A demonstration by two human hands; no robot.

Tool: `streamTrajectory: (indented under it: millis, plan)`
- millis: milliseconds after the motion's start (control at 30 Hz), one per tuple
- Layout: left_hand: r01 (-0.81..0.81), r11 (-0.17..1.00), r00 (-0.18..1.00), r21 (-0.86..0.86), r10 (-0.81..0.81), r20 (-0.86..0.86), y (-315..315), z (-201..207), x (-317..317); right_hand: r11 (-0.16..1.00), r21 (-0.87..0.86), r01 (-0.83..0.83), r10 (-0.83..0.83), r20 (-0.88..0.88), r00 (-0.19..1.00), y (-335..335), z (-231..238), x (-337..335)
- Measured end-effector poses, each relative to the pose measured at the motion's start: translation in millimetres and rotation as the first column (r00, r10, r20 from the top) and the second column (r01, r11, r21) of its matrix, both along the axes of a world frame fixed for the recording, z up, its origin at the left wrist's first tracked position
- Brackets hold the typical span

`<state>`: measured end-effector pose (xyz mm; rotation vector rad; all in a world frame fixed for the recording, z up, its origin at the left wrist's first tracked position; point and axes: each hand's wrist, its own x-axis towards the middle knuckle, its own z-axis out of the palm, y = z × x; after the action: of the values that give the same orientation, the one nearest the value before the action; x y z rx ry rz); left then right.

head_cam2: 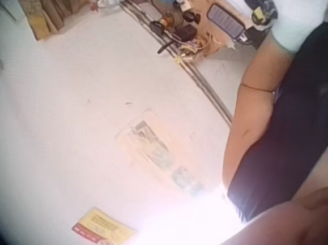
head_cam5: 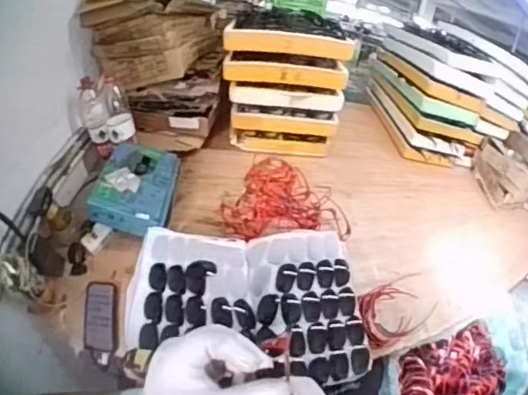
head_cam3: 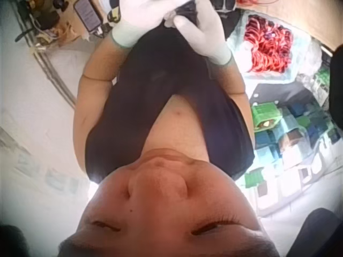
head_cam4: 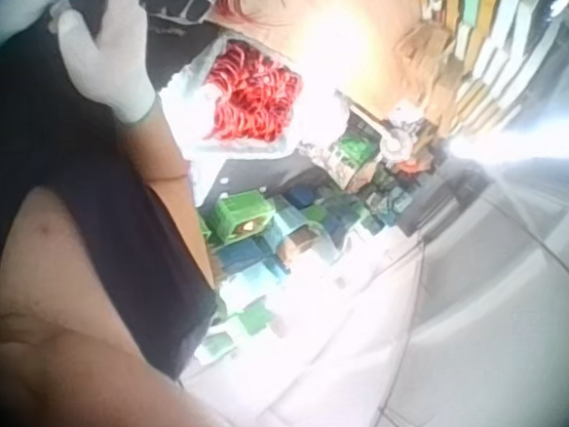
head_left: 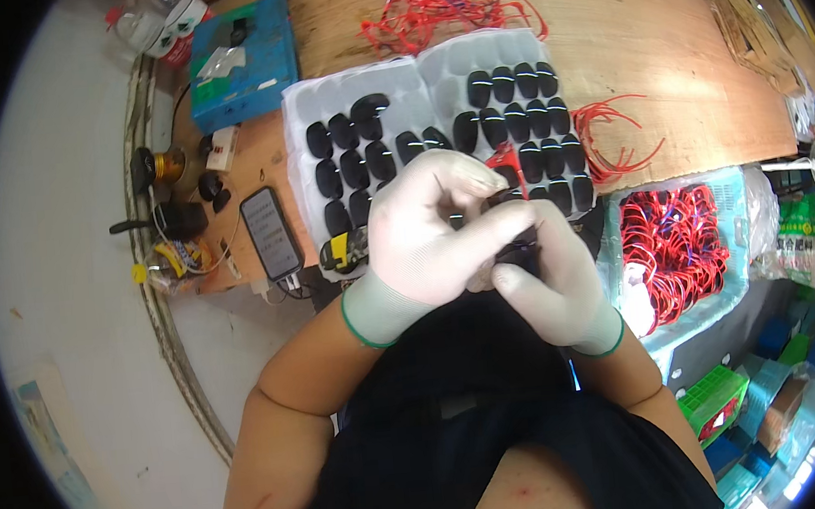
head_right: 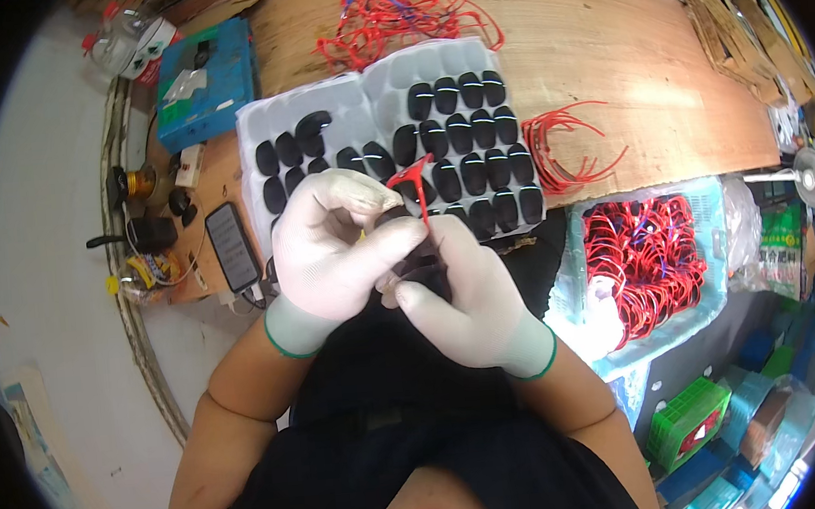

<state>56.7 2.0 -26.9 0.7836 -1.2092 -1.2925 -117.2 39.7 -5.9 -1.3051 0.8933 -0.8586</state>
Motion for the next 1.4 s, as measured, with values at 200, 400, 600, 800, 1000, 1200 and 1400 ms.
streamTrajectory:
  millis: [200, 400, 600, 800, 1000, 1200, 1400]
  plan:
    - [0.07, 0.991, 0.993, -0.114, -0.057, 0.107, 10, 8, 17, 0.982, 0.183, -0.044, -0.031, 0.386, 0.922, -3, -2, 4]
    - [0.337, 0.864, 0.876, 0.374, -0.142, -0.461, 13, 15, 11, 0.963, 0.251, 0.098, -0.199, 0.419, 0.886, 3, -9, 0]
    - [0.675, 0.678, 0.632, 0.29, -0.329, -0.702, 12, -8, 11, 0.955, 0.29, -0.067, -0.052, 0.383, 0.922, 2, -4, -13]
    - [0.541, 0.746, 0.788, 0.389, -0.287, -0.545, 25, 11, 4, 0.939, 0.285, -0.192, 0.063, 0.406, 0.912, 0, -2, -25]
    - [0.585, 0.687, 0.737, 0.432, -0.228, -0.637, 21, -2, 13, 0.993, 0.103, -0.061, 0.054, 0.071, 0.996, 1, 7, -23]
    - [0.424, 0.748, 0.87, 0.51, -0.179, -0.46, 23, 6, 2, 0.983, -0.185, 0.012, -0.043, -0.166, 0.985, -1, 8, -19]
    - [0.268, 0.73, 0.957, 0.628, -0.128, -0.26, 27, 11, 2, 0.815, -0.579, 0.027, -0.217, -0.262, 0.94, -2, -3, -13]
